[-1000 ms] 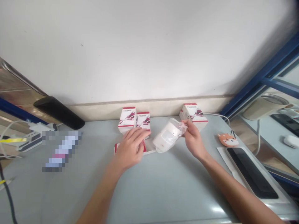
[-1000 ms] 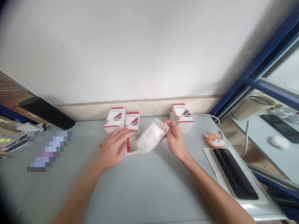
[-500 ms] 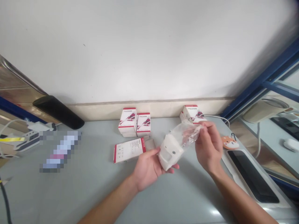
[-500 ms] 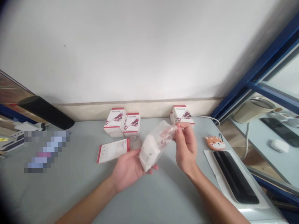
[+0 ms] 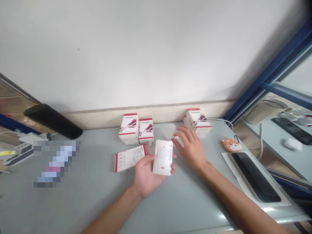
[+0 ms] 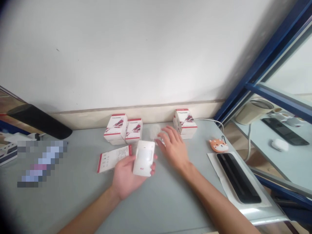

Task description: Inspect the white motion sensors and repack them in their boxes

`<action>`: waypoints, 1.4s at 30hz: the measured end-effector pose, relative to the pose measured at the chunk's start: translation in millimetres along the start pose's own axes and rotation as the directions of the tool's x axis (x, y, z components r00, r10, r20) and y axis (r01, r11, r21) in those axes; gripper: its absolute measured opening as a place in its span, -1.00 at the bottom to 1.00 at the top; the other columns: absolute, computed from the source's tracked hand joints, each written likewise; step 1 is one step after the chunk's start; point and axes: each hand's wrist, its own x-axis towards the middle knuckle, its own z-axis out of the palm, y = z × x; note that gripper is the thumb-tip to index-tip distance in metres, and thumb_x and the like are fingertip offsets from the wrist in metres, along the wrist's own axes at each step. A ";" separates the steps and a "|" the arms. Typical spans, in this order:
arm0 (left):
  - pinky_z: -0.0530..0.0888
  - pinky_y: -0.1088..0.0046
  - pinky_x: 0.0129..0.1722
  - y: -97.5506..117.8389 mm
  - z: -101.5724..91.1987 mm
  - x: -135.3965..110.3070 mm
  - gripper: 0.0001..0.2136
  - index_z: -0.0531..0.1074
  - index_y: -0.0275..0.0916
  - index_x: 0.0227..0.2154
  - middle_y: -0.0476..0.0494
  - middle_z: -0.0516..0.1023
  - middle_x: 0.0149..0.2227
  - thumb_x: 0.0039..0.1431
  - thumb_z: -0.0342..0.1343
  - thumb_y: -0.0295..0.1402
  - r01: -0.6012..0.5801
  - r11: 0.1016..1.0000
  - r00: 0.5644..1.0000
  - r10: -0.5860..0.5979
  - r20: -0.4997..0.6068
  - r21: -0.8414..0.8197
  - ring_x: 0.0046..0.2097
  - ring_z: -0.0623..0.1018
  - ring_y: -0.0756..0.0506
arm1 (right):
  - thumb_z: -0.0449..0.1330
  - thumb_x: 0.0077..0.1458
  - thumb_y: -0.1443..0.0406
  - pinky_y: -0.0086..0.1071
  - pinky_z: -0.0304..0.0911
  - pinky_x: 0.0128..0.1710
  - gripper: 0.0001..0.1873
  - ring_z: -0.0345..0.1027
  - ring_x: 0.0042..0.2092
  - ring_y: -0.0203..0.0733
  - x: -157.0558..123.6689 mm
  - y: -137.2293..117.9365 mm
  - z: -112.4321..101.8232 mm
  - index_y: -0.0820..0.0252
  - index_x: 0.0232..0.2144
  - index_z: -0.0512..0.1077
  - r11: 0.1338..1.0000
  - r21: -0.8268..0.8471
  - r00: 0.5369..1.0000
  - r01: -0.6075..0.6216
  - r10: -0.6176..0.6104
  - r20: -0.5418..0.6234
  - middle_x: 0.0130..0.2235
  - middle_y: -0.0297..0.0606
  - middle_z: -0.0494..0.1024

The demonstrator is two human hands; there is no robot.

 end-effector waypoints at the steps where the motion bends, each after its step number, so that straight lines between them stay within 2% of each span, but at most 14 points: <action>1: 0.42 0.19 -0.14 0.8 1.4 0.1 -0.59 0.51 -0.30 0.08 -0.37 0.60 -0.03 0.28 0.06 -0.19 -0.002 1.000 1.000 0.002 -0.002 -0.031 -0.21 0.56 -0.20 | 0.13 0.42 0.27 0.07 0.39 0.18 -0.79 0.37 0.29 0.13 -2.1 -0.8 5.4 0.06 0.03 0.48 1.000 0.008 0.997 0.024 -0.024 0.073 0.16 -0.06 0.57; 3: 0.41 0.23 -0.16 2.9 4.5 0.2 -0.59 0.50 -0.25 0.08 -0.32 0.59 -0.05 0.34 0.03 -0.12 -0.016 0.997 1.000 0.015 -0.011 -0.079 -0.22 0.54 -0.18 | 0.09 0.43 0.28 0.10 0.33 0.25 -0.68 0.32 0.33 0.10 -5.4 -1.6 12.7 0.07 0.17 0.42 0.993 0.077 0.979 0.085 -0.098 0.181 0.25 -0.06 0.51; 6: 0.40 0.25 -0.17 5.4 8.4 -0.3 -0.60 0.50 -0.23 0.08 -0.28 0.58 -0.06 0.36 0.02 -0.10 -0.038 0.994 0.999 0.034 -0.034 -0.102 -0.23 0.54 -0.16 | 0.05 0.45 0.29 0.10 0.25 0.32 -0.62 0.29 0.36 0.07 -6.4 -2.5 12.3 0.05 0.24 0.40 0.978 0.189 0.972 0.082 -0.121 0.202 0.29 -0.08 0.48; 10: 0.40 0.21 -0.13 4.8 9.4 -1.8 -0.60 0.50 -0.32 0.07 -0.36 0.60 -0.05 0.36 -0.01 -0.16 -0.052 0.998 0.998 0.051 -0.024 -0.045 -0.23 0.58 -0.22 | 0.01 0.48 0.15 -0.09 0.39 0.14 -0.64 0.48 0.11 -0.03 0.9 -10.1 -5.0 0.04 0.13 0.50 0.864 0.451 0.963 -0.224 0.125 0.239 0.10 -0.11 0.59; 12: 0.39 0.17 -0.12 3.2 8.6 -2.2 -0.62 0.48 -0.34 0.06 -0.39 0.60 -0.03 0.35 -0.03 -0.22 -0.073 0.997 0.997 0.073 0.005 0.012 -0.22 0.59 -0.26 | -0.01 0.47 0.04 -0.20 0.43 -0.04 -0.57 0.50 -0.10 -0.11 6.4 -15.3 -14.4 0.08 0.08 0.54 0.708 0.568 0.897 -0.420 0.228 0.378 -0.14 -0.18 0.62; 15: 0.39 0.17 -0.16 1.5 7.2 -1.7 -0.68 0.45 -0.29 0.02 -0.36 0.61 -0.05 0.31 -0.03 -0.28 -0.098 0.991 0.995 0.096 0.025 0.090 -0.25 0.60 -0.25 | 0.03 0.42 -0.05 -0.33 0.31 -0.27 -0.50 0.31 -0.35 -0.20 12.6 -20.4 -21.2 0.15 -0.15 0.60 0.494 0.608 0.773 -0.622 0.264 0.576 -0.50 -0.37 0.38; 17: 0.39 0.18 -0.21 1.5 6.8 -0.4 -0.69 0.42 -0.27 0.01 -0.31 0.62 -0.09 0.29 -0.03 -0.29 -0.099 0.985 0.995 0.100 0.002 0.139 -0.30 0.59 -0.23 | 0.12 0.36 -0.06 -0.36 0.19 -0.36 -0.52 0.16 -0.41 -0.25 13.6 -21.1 -19.9 0.17 -0.32 0.60 0.411 0.599 0.724 -0.687 0.311 0.616 -0.55 -0.42 0.24; 20: 0.41 0.20 -0.29 2.7 6.3 3.0 -0.68 0.38 -0.26 0.03 -0.24 0.61 -0.23 0.27 -0.05 -0.29 -0.096 0.978 0.993 0.106 -0.048 0.186 -0.35 0.59 -0.24 | 0.23 0.26 -0.05 -0.36 0.15 -0.33 -0.56 0.15 -0.38 -0.26 10.8 -22.0 -14.1 0.18 -0.38 0.61 0.340 0.604 0.691 -0.721 0.417 0.590 -0.46 -0.36 0.37; 23: 0.42 0.23 -0.37 4.1 3.6 6.9 -0.68 0.35 -0.26 0.00 -0.20 0.59 -0.34 0.24 -0.07 -0.28 -0.121 0.962 0.990 0.136 -0.045 0.244 -0.41 0.59 -0.25 | 0.29 0.20 -0.01 -0.36 0.19 -0.26 -0.63 0.24 -0.30 -0.22 7.7 -23.5 -12.6 0.15 -0.35 0.64 0.319 0.629 0.689 -0.709 0.506 0.519 -0.35 -0.31 0.50; 27: 0.42 0.29 -0.42 5.9 -4.4 9.5 -0.67 0.32 -0.25 -0.01 -0.21 0.61 -0.35 0.23 -0.11 -0.26 -0.089 0.927 0.996 0.082 0.033 0.365 -0.44 0.60 -0.24 | 0.30 0.18 -0.02 -0.38 0.07 -0.40 -0.64 0.11 -0.41 -0.27 12.5 -12.1 -21.9 0.13 -0.34 0.63 0.347 0.710 0.701 -0.613 0.653 0.287 -0.49 -0.39 0.33; 30: 0.42 0.29 -0.39 5.3 -9.8 11.3 -0.60 0.31 -0.29 0.05 -0.34 0.66 -0.24 0.24 -0.14 -0.22 0.001 0.897 0.993 -0.053 0.105 0.442 -0.44 0.60 -0.20 | 0.34 0.15 -0.03 -0.38 -0.05 -0.48 -0.63 -0.02 -0.48 -0.33 22.2 8.8 -31.6 0.15 -0.37 0.58 0.350 0.798 0.661 -0.490 0.746 0.078 -0.55 -0.46 0.17; 33: 0.43 0.30 -0.35 1.6 -13.0 14.6 -0.56 0.32 -0.32 0.08 -0.37 0.67 -0.27 0.26 -0.16 -0.19 0.050 0.867 0.980 -0.138 0.143 0.496 -0.44 0.58 -0.18 | 0.37 0.12 -0.02 -0.38 -0.13 -0.52 -0.62 -0.13 -0.52 -0.36 30.7 27.4 -39.2 0.17 -0.42 0.54 0.339 0.860 0.622 -0.382 0.782 -0.032 -0.57 -0.51 0.06; 36: 0.45 0.30 -0.35 -1.4 -15.9 16.7 -0.58 0.33 -0.31 0.06 -0.29 0.64 -0.33 0.26 -0.16 -0.19 0.044 0.852 0.979 -0.140 0.146 0.522 -0.41 0.58 -0.19 | 0.40 0.12 -0.01 -0.39 -0.15 -0.53 -0.62 -0.17 -0.52 -0.38 34.7 37.9 -45.6 0.19 -0.41 0.55 0.335 0.893 0.628 -0.301 0.774 -0.078 -0.57 -0.53 0.04; 42: 0.47 0.34 -0.37 8.2 -23.1 5.1 -0.64 0.33 -0.29 0.04 -0.27 0.64 -0.33 0.33 -0.11 -0.18 0.022 0.803 0.979 -0.139 0.152 0.595 -0.38 0.60 -0.18 | 0.49 -0.01 -0.06 -0.44 -0.12 -0.57 -0.55 -0.19 -0.53 -0.40 36.5 63.5 -61.3 0.16 -0.35 0.52 0.213 0.957 0.649 -0.197 0.760 -0.036 -0.54 -0.58 -0.03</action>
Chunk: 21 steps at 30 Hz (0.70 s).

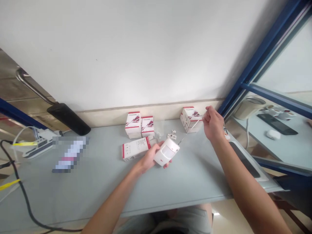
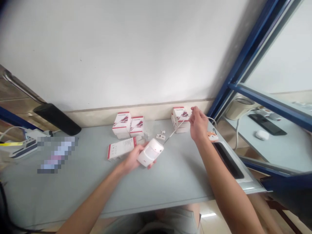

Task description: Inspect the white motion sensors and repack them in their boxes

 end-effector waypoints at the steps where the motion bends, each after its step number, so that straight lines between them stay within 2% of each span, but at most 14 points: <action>1: 0.47 0.35 -0.37 0.1 -1.0 -3.9 -0.65 0.33 -0.30 0.03 -0.27 0.64 -0.33 0.34 -0.11 -0.19 -0.001 1.000 1.000 0.001 -0.001 0.011 -0.38 0.60 -0.17 | 0.50 -0.05 -0.06 -0.45 -0.12 -0.57 -0.53 -0.19 -0.52 -0.40 3.9 -0.8 -3.5 0.15 -0.36 0.51 1.000 0.018 1.000 -0.006 0.006 -0.005 -0.53 -0.58 -0.03; 5: 0.48 0.33 -0.38 -6.5 -1.8 -19.6 -0.64 0.33 -0.32 0.06 -0.28 0.63 -0.33 0.37 -0.13 -0.20 -0.003 1.000 1.000 0.003 -0.006 0.021 -0.39 0.59 -0.18 | 0.54 -0.12 -0.06 -0.46 -0.15 -0.59 -0.50 -0.21 -0.52 -0.41 10.5 -0.1 -8.6 0.15 -0.39 0.49 0.999 0.042 1.000 -0.007 0.006 0.006 -0.54 -0.59 -0.02; 10: 0.45 0.34 -0.43 -17.5 -7.2 -34.4 -0.67 0.34 -0.29 -0.03 -0.26 0.61 -0.32 0.32 -0.13 -0.20 -0.018 1.000 1.000 0.018 -0.010 -0.013 -0.39 0.59 -0.19 | 0.52 -0.09 -0.09 -0.45 -0.05 -0.58 -0.50 -0.11 -0.53 -0.41 1.4 4.9 0.2 0.15 -0.38 0.51 0.999 0.040 0.998 -0.024 0.021 0.066 -0.56 -0.57 0.03; 13: 0.47 0.33 -0.41 -18.6 -14.8 -37.8 -0.68 0.30 -0.22 0.02 -0.24 0.63 -0.23 0.26 -0.08 -0.24 0.014 1.000 1.000 -0.014 0.022 -0.023 -0.34 0.64 -0.22 | 0.53 -0.08 -0.08 -0.46 -0.06 -0.59 -0.50 -0.12 -0.53 -0.41 -3.0 9.1 3.7 0.15 -0.40 0.49 0.997 0.054 0.995 -0.054 0.049 0.085 -0.56 -0.57 0.02; 17: 0.48 0.32 -0.39 -16.3 -22.9 -34.5 -0.62 0.24 -0.21 0.09 -0.30 0.67 -0.27 0.24 -0.08 -0.25 0.061 0.998 0.995 -0.061 0.079 0.004 -0.37 0.66 -0.25 | 0.55 -0.09 -0.03 -0.49 -0.06 -0.60 -0.43 -0.15 -0.52 -0.40 -3.2 12.2 3.7 0.14 -0.54 0.30 0.991 0.097 0.990 -0.093 0.081 0.113 -0.54 -0.56 0.01; 19: 0.46 0.34 -0.41 -14.7 -24.9 -30.9 -0.60 0.22 -0.21 0.12 -0.29 0.67 -0.28 0.25 -0.12 -0.22 0.044 0.999 0.995 -0.045 0.085 0.016 -0.39 0.65 -0.23 | 0.56 -0.08 0.00 -0.51 -0.05 -0.61 -0.37 -0.16 -0.52 -0.41 -2.1 12.4 2.5 0.14 -0.57 0.20 0.987 0.112 0.988 -0.112 0.098 0.121 -0.54 -0.55 0.00; 21: 0.45 0.36 -0.42 -13.4 -26.5 -27.5 -0.60 0.24 -0.21 0.12 -0.29 0.66 -0.29 0.28 -0.16 -0.20 0.024 0.999 0.996 -0.027 0.087 0.027 -0.40 0.64 -0.22 | 0.56 -0.06 0.02 -0.52 -0.03 -0.61 -0.38 -0.16 -0.51 -0.41 -0.7 12.9 1.0 0.14 -0.56 0.19 0.983 0.125 0.984 -0.136 0.119 0.135 -0.52 -0.55 0.02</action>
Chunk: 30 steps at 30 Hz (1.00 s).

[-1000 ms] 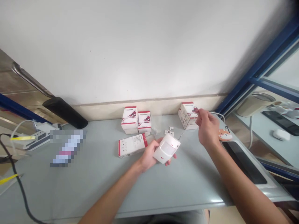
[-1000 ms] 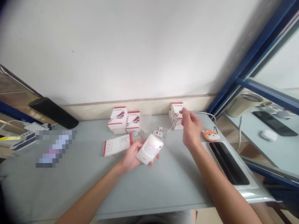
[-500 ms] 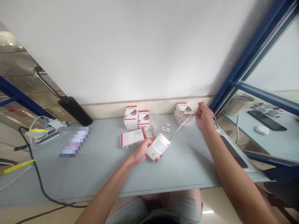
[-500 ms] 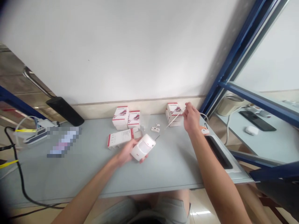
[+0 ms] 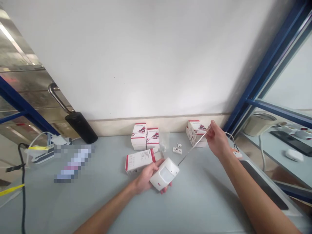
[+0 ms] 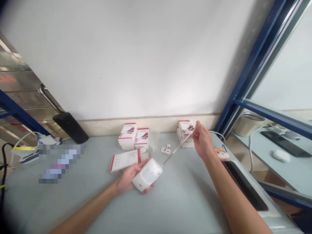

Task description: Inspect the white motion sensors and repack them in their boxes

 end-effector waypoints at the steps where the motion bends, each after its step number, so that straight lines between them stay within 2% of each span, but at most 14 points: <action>1: 0.46 0.36 -0.41 0.4 -1.1 1.3 -0.60 0.24 -0.21 0.12 -0.29 0.66 -0.30 0.29 -0.18 -0.21 -0.005 1.000 1.000 0.005 0.002 -0.003 -0.40 0.63 -0.21 | 0.56 -0.05 0.03 -0.53 -0.02 -0.61 -0.39 -0.16 -0.51 -0.41 0.5 0.5 -0.8 0.14 -0.55 0.20 1.000 0.012 1.000 -0.015 0.015 0.003 -0.52 -0.54 0.02; 6: 0.45 0.37 -0.44 -0.9 -8.4 3.0 -0.62 0.29 -0.21 0.07 -0.30 0.66 -0.31 0.27 -0.19 -0.22 0.020 0.994 0.999 -0.015 0.052 -0.109 -0.45 0.62 -0.21 | 0.56 -0.05 0.05 -0.52 0.01 -0.62 -0.42 -0.11 -0.50 -0.41 0.6 8.9 -1.7 0.15 -0.53 0.23 0.999 0.001 0.998 -0.045 0.045 -0.038 -0.50 -0.53 0.05; 13: 0.43 0.40 -0.49 -5.9 -9.1 -2.9 -0.65 0.33 -0.22 -0.04 -0.33 0.66 -0.33 0.25 -0.21 -0.20 0.037 0.980 0.999 -0.037 0.004 -0.195 -0.48 0.60 -0.19 | 0.53 0.01 0.01 -0.50 -0.04 -0.63 -0.42 -0.03 -0.53 -0.43 -5.3 14.9 2.8 0.16 -0.55 0.24 0.992 -0.126 0.997 -0.018 0.009 -0.076 -0.51 -0.50 0.12; 18: 0.43 0.41 -0.51 -6.1 -8.9 -3.2 -0.61 0.33 -0.25 0.01 -0.37 0.67 -0.32 0.26 -0.20 -0.18 0.031 0.968 1.000 -0.028 0.014 -0.249 -0.49 0.60 -0.18 | 0.50 0.04 0.00 -0.49 -0.07 -0.61 -0.44 -0.07 -0.53 -0.43 -11.7 15.3 8.7 0.16 -0.53 0.26 0.986 -0.166 0.997 0.007 -0.018 -0.069 -0.52 -0.51 0.08; 20: 0.44 0.38 -0.48 -4.6 -8.0 -3.4 -0.60 0.32 -0.26 0.04 -0.40 0.67 -0.29 0.29 -0.20 -0.18 0.016 0.964 1.000 -0.017 -0.002 -0.265 -0.47 0.61 -0.19 | 0.48 0.07 -0.01 -0.48 -0.07 -0.59 -0.47 -0.09 -0.53 -0.42 -21.8 21.6 16.2 0.16 -0.52 0.29 0.984 -0.177 0.999 -0.013 0.007 -0.033 -0.53 -0.51 0.08; 23: 0.44 0.34 -0.42 -0.8 -4.9 -4.2 -0.61 0.34 -0.28 0.05 -0.42 0.67 -0.27 0.31 -0.19 -0.20 -0.027 0.961 0.999 0.018 -0.034 -0.276 -0.44 0.61 -0.19 | 0.41 0.13 -0.07 -0.44 -0.06 -0.57 -0.51 -0.10 -0.52 -0.39 -42.6 35.4 30.1 0.14 -0.47 0.36 0.968 -0.230 0.987 -0.102 0.127 0.095 -0.54 -0.50 0.09; 25: 0.42 0.32 -0.40 1.0 -2.8 -5.0 -0.63 0.35 -0.28 0.03 -0.41 0.66 -0.27 0.32 -0.18 -0.20 -0.039 0.959 0.999 0.030 -0.036 -0.280 -0.44 0.61 -0.20 | 0.38 0.16 -0.10 -0.43 -0.09 -0.56 -0.53 -0.12 -0.52 -0.38 -54.1 42.4 37.0 0.13 -0.43 0.40 0.960 -0.238 0.977 -0.149 0.181 0.117 -0.53 -0.49 0.09; 30: 0.41 0.30 -0.38 -1.3 -2.0 -7.3 -0.64 0.36 -0.25 0.02 -0.38 0.65 -0.27 0.33 -0.18 -0.20 -0.026 0.956 0.999 0.017 -0.033 -0.293 -0.43 0.61 -0.22 | 0.36 0.20 -0.08 -0.38 -0.16 -0.51 -0.54 -0.17 -0.50 -0.36 -64.2 47.6 38.5 0.12 -0.43 0.38 0.949 -0.298 0.983 -0.103 0.142 0.112 -0.55 -0.51 0.03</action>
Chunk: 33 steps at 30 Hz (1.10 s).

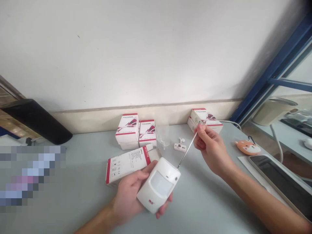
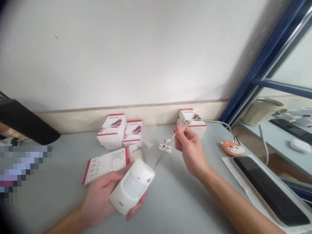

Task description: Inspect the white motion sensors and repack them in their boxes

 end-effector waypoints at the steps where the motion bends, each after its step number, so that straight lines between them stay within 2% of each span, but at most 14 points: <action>1: 0.41 0.30 -0.39 -0.8 -0.7 -0.3 -0.64 0.36 -0.25 0.02 -0.37 0.65 -0.28 0.33 -0.19 -0.20 -0.003 1.000 1.000 0.003 -0.001 -0.005 -0.43 0.60 -0.22 | 0.34 0.22 -0.08 -0.37 -0.16 -0.50 -0.54 -0.17 -0.49 -0.35 -1.3 1.2 -0.1 0.12 -0.43 0.37 1.000 -0.019 1.000 -0.004 0.004 0.019 -0.55 -0.50 0.03; 4: 0.41 0.30 -0.38 -2.1 -2.5 -0.6 -0.62 0.37 -0.24 0.01 -0.35 0.65 -0.28 0.31 -0.19 -0.19 -0.024 1.000 1.000 0.024 -0.014 -0.013 -0.44 0.59 -0.21 | 0.29 0.27 -0.07 -0.35 -0.18 -0.47 -0.52 -0.14 -0.48 -0.34 -9.8 6.2 3.3 0.12 -0.44 0.30 0.996 -0.093 0.992 -0.014 0.026 0.124 -0.53 -0.49 0.08; 8: 0.40 0.30 -0.41 -1.8 -3.0 -0.3 -0.59 0.42 -0.27 -0.03 -0.36 0.65 -0.30 0.29 -0.18 -0.16 -0.035 0.999 0.999 0.035 -0.024 -0.006 -0.46 0.58 -0.20 | 0.25 0.31 -0.06 -0.35 -0.15 -0.45 -0.52 -0.09 -0.45 -0.32 -27.9 10.8 14.0 0.12 -0.44 0.25 0.984 -0.175 0.954 -0.017 0.068 0.291 -0.48 -0.46 0.16; 13: 0.39 0.30 -0.45 -3.2 -3.1 0.2 -0.59 0.45 -0.32 -0.08 -0.42 0.66 -0.35 0.27 -0.19 -0.18 -0.054 0.999 0.996 0.053 -0.069 0.001 -0.51 0.57 -0.21 | 0.28 0.27 -0.06 -0.36 0.01 -0.36 -0.52 0.09 -0.37 -0.29 -41.8 5.8 24.9 0.15 -0.45 0.31 0.983 -0.182 0.855 -0.039 0.127 0.502 -0.42 -0.39 0.30; 15: 0.39 0.31 -0.47 -4.4 -4.0 0.1 -0.58 0.46 -0.33 -0.10 -0.42 0.66 -0.37 0.28 -0.20 -0.17 -0.053 0.999 0.996 0.053 -0.077 0.000 -0.53 0.56 -0.20 | 0.32 0.24 -0.05 -0.36 0.04 -0.33 -0.51 0.12 -0.36 -0.28 -43.4 3.3 27.0 0.15 -0.47 0.31 0.982 -0.181 0.825 -0.047 0.141 0.548 -0.42 -0.38 0.32; 21: 0.38 0.32 -0.49 -2.5 -6.7 -1.6 -0.58 0.50 -0.35 -0.15 -0.40 0.65 -0.39 0.25 -0.16 -0.16 -0.021 1.000 0.997 0.021 -0.070 0.005 -0.54 0.55 -0.21 | 0.30 0.25 -0.04 -0.34 0.06 -0.34 -0.53 0.14 -0.36 -0.26 -44.1 0.7 26.2 0.15 -0.48 0.34 0.956 -0.294 0.828 0.012 0.155 0.539 -0.42 -0.36 0.36; 24: 0.38 0.31 -0.49 0.5 -5.1 -0.3 -0.59 0.50 -0.36 -0.17 -0.41 0.64 -0.40 0.22 -0.13 -0.17 -0.001 1.000 0.997 0.001 -0.074 0.004 -0.53 0.55 -0.22 | 0.30 0.25 -0.04 -0.34 0.10 -0.35 -0.56 0.17 -0.35 -0.24 -39.7 -2.1 22.2 0.13 -0.47 0.39 0.939 -0.342 0.807 0.045 0.168 0.566 -0.41 -0.35 0.38; 26: 0.40 0.29 -0.45 1.7 -3.7 1.8 -0.59 0.50 -0.35 -0.14 -0.41 0.65 -0.36 0.22 -0.12 -0.18 -0.022 1.000 0.997 0.021 -0.074 -0.007 -0.51 0.57 -0.22 | 0.28 0.28 -0.03 -0.35 0.14 -0.35 -0.64 0.20 -0.35 -0.24 -34.8 -4.1 18.8 0.10 -0.37 0.48 0.916 -0.386 0.807 0.107 0.147 0.572 -0.39 -0.34 0.42; 29: 0.43 0.26 -0.37 1.9 -2.6 4.6 -0.58 0.49 -0.34 -0.08 -0.40 0.66 -0.30 0.24 -0.14 -0.18 -0.064 0.997 0.995 0.062 -0.079 -0.034 -0.45 0.59 -0.23 | 0.32 0.26 0.02 -0.35 0.19 -0.36 -0.72 0.23 -0.37 -0.24 -30.0 -2.7 15.8 0.00 -0.09 0.56 0.869 -0.448 0.871 0.208 0.045 0.490 -0.33 -0.35 0.49; 31: 0.43 0.25 -0.35 1.6 -2.4 5.1 -0.57 0.49 -0.33 -0.06 -0.40 0.66 -0.29 0.25 -0.15 -0.18 -0.068 0.997 0.995 0.065 -0.074 -0.043 -0.44 0.60 -0.23 | 0.36 0.23 0.06 -0.35 0.21 -0.37 -0.76 0.22 -0.39 -0.25 -31.7 2.8 17.0 -0.02 -0.12 0.58 0.847 -0.458 0.904 0.269 -0.057 0.425 -0.33 -0.35 0.51; 33: 0.43 0.25 -0.35 1.3 -2.5 4.6 -0.57 0.49 -0.34 -0.06 -0.41 0.65 -0.29 0.26 -0.15 -0.19 -0.061 0.997 0.996 0.058 -0.068 -0.039 -0.44 0.59 -0.23 | 0.35 0.25 0.09 -0.33 0.24 -0.36 -0.83 0.25 -0.38 -0.24 -38.0 10.7 20.9 -0.01 -0.20 0.60 0.833 -0.440 0.908 0.335 -0.162 0.386 -0.28 -0.31 0.54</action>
